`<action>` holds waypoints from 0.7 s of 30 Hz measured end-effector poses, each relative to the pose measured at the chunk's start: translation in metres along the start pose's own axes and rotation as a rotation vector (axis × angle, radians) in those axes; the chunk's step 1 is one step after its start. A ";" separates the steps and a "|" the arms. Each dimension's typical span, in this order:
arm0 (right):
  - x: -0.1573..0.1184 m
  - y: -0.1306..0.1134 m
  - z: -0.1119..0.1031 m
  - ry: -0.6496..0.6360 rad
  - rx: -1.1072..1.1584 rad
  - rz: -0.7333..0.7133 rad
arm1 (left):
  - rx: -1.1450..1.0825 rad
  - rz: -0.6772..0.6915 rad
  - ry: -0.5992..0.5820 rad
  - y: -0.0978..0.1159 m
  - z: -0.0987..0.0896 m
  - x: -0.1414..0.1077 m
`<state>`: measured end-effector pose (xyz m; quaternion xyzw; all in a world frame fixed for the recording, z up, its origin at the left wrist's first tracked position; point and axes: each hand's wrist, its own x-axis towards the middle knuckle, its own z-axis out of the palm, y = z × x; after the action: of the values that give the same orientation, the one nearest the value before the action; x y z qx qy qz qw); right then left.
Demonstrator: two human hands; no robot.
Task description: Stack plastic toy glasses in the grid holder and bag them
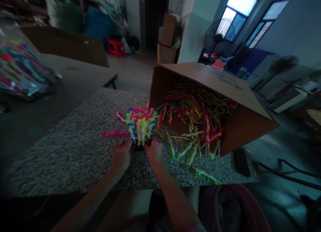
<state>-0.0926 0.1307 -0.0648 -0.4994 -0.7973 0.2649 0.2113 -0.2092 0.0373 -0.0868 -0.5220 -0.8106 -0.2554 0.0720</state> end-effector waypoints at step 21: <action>0.008 0.078 -0.110 -0.053 -0.383 -0.040 | -0.210 -0.004 -0.069 -0.056 -0.034 0.065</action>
<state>0.0233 0.1897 -0.0294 -0.5072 -0.8483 0.1173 0.0967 -0.2921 0.0553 -0.0518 -0.5337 -0.7822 -0.3212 -0.0114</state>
